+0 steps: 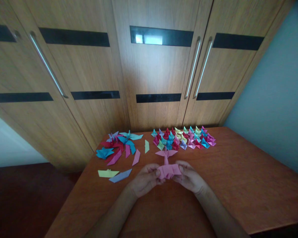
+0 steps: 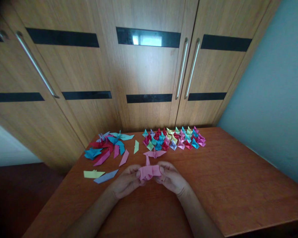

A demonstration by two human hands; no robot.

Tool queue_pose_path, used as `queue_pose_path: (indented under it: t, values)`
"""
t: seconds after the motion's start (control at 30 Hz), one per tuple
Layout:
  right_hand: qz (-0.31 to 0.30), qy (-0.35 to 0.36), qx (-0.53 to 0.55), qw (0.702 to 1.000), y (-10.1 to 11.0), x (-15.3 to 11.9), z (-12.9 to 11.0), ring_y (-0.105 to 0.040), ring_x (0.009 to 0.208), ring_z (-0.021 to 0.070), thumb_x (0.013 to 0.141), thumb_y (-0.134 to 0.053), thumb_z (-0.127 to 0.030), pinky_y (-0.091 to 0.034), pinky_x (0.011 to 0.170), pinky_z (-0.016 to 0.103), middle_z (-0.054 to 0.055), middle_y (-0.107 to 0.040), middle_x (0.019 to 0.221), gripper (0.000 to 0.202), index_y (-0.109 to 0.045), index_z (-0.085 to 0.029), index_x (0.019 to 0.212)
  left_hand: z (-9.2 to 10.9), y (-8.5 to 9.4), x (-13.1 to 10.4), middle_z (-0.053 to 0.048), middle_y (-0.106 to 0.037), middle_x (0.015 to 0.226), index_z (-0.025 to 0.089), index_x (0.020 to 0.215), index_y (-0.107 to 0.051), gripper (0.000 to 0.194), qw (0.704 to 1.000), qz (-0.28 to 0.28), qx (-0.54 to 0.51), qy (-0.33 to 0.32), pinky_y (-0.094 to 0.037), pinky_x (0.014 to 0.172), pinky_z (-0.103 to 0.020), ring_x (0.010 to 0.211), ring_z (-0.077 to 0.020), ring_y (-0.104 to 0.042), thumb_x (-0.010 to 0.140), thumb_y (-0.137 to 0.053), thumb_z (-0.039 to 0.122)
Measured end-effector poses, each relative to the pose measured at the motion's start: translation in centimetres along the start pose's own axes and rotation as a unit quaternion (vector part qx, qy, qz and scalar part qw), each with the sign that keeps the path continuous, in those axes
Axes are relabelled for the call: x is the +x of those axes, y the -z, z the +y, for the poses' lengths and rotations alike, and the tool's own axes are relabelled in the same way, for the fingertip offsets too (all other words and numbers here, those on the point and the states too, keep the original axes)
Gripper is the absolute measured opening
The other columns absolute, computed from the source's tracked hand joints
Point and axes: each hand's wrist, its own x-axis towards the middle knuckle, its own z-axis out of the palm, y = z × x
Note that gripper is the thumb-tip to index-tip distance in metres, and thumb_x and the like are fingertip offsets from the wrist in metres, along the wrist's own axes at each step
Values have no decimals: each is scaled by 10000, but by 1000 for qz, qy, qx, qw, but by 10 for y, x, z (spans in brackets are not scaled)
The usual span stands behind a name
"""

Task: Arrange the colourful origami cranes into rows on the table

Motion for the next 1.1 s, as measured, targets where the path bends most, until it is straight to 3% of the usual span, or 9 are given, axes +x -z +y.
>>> queue_pose_path:
  t: [0.2, 0.33, 0.47, 0.63, 0.77, 0.97, 1.1]
  values:
    - [-23, 25, 8, 999, 3, -1, 0, -335, 455, 60, 713, -725, -391, -299, 465, 191, -70, -374, 466, 273, -570, -176, 647, 3, 1, -4, -51, -666, 695, 127, 740, -667, 189, 1000, 4, -10, -11, -422, 578, -226, 603, -125, -599, 668, -783, 258]
    - [-11, 35, 2, 999, 5, 0, 1, -273, 428, 55, 696, -730, -433, -288, 462, 190, -93, -297, 437, 331, -523, -183, 629, 2, 5, -3, -25, -641, 662, 132, 703, -643, 227, 999, 33, 0, -24, -417, 566, -225, 578, -113, -575, 652, -792, 295]
    - [4, 38, -18, 999, 9, 1, 2, -229, 421, 54, 694, -708, -504, -268, 464, 194, -105, -242, 422, 412, -456, -191, 600, 4, 9, -2, 1, -579, 534, 125, 641, -602, 285, 999, 20, 24, -29, -354, 499, -200, 482, -83, -501, 677, -766, 356]
    - [53, 51, -82, 994, 13, 4, 1, -248, 440, 73, 680, -654, -612, -254, 469, 221, -86, -219, 421, 548, -342, -199, 503, 10, 13, -1, 39, -464, 400, 141, 550, -514, 364, 997, 25, 59, -40, -317, 488, -199, 423, -65, -415, 733, -710, 387]
    - [98, 62, -117, 986, 12, 9, 1, -276, 446, 82, 732, -596, -612, -258, 473, 235, -69, -230, 408, 573, -315, -198, 452, 11, 15, 1, 20, -552, 527, 142, 638, -545, 283, 995, 71, 59, -32, -358, 523, -200, 484, -73, -485, 723, -724, 344]
    - [179, 35, -135, 974, 9, 15, 0, -296, 446, 68, 750, -631, -518, -232, 469, 222, -65, -371, 472, 401, -479, -183, 588, 12, 12, 4, -24, -616, 705, 139, 769, -571, 207, 993, 99, 63, -25, -416, 610, -223, 625, -107, -575, 789, -663, 323]
    - [245, 82, -245, 934, 14, 17, -2, -312, 458, 82, 787, -572, -516, -217, 469, 228, -56, -393, 478, 387, -520, -179, 604, 12, 13, 5, -33, -632, 723, 138, 780, -575, 229, 988, 118, 92, -39, -420, 622, -231, 632, -111, -575, 792, -650, 353]
